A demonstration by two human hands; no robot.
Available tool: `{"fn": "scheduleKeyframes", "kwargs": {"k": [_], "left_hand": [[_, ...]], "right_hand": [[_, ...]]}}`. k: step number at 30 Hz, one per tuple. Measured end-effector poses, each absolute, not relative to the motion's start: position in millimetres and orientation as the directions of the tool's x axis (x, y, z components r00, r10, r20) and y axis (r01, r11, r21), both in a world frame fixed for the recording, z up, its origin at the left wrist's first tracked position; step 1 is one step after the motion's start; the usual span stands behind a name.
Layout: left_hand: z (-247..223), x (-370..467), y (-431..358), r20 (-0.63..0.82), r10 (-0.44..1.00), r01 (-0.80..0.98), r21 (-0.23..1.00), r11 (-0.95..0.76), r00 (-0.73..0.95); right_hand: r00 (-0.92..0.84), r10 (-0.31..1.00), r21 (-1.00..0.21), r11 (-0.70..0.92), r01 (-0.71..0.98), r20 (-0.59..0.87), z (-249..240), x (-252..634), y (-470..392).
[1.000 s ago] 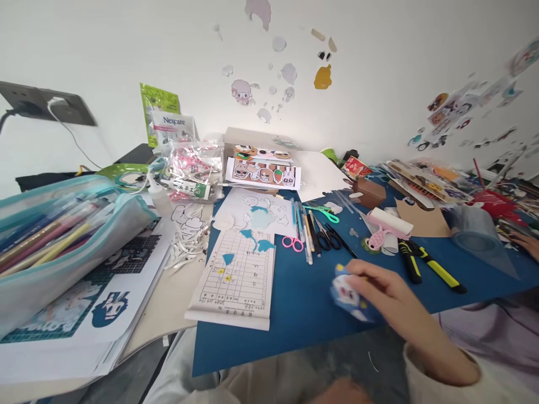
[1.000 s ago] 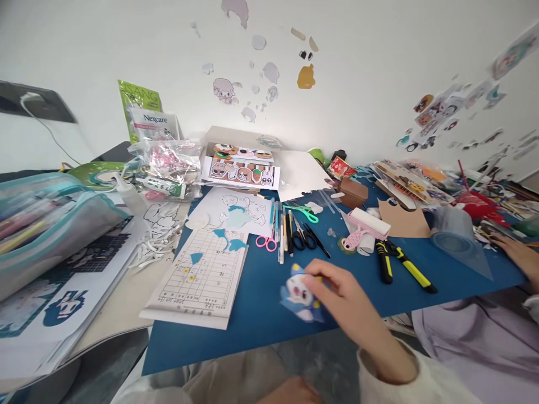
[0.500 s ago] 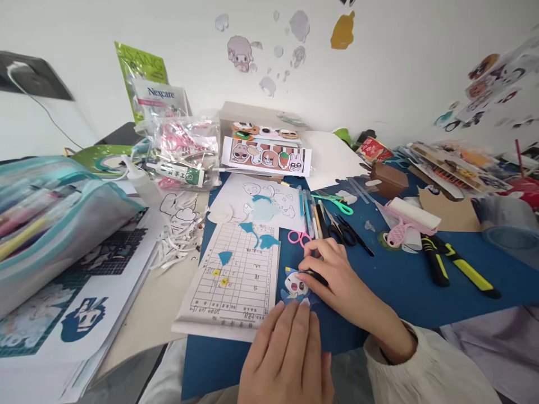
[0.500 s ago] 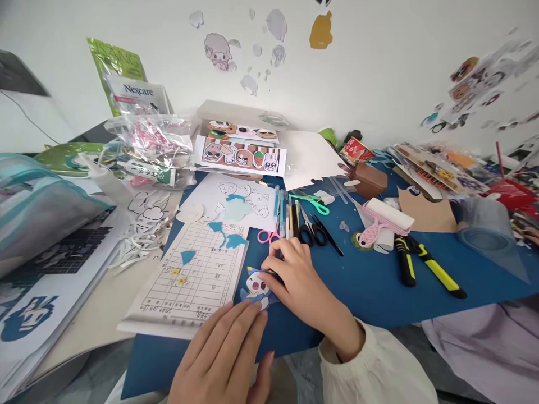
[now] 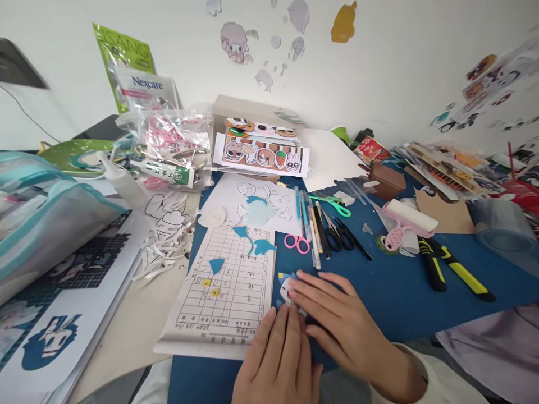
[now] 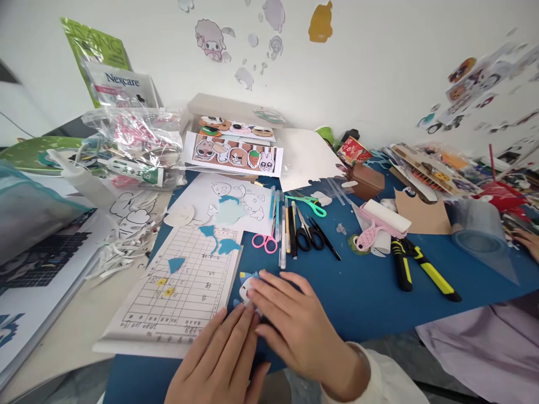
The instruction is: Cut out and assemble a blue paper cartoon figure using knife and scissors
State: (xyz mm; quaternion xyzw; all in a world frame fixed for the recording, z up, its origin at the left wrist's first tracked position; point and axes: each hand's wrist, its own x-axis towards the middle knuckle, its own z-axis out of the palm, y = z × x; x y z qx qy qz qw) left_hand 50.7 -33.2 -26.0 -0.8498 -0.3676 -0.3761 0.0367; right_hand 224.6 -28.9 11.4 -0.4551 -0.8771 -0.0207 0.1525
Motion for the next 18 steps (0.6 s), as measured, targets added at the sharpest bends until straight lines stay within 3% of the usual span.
{"fn": "scheduleKeyframes", "kwargs": {"k": [4, 6, 9, 11, 13, 18], "left_hand": [[-21.7, 51.1, -30.1, 0.64, 0.615, 0.665, 0.211, -0.717, 0.46], [-19.2, 53.8, -24.8, 0.614, 0.607, 0.669, 0.167, -0.724, 0.504], [-16.9, 60.9, -15.2, 0.552, 0.607, 0.675, 0.104, -0.731, 0.572], [-16.8, 65.0, -10.7, 0.525, 0.609, 0.682, 0.071, -0.728, 0.595], [-17.7, 66.9, -8.9, 0.508, 0.597, 0.68, 0.029, -0.733, 0.621], [-18.9, 64.9, -11.8, 0.497, 0.606, 0.693, 0.012, -0.72, 0.621]], "right_hand": [[-0.458, 0.831, -0.03, 0.491, 0.871, 0.314, 7.6, 238.9, -30.7], [-0.359, 0.841, -0.079, 0.423, 0.903, 0.406, 9.1, 244.8, -31.0], [-0.077, 0.874, -0.25, 0.22, 0.943, 0.479, 17.3, 251.9, -23.4], [0.114, 0.919, -0.337, 0.021, 0.941, 0.377, 26.3, 255.3, -9.7], [0.243, 0.945, -0.317, -0.167, 0.934, 0.217, 36.1, 256.7, 10.3], [0.322, 0.945, -0.205, -0.305, 0.93, 0.055, 49.1, 247.4, 59.7]]}}
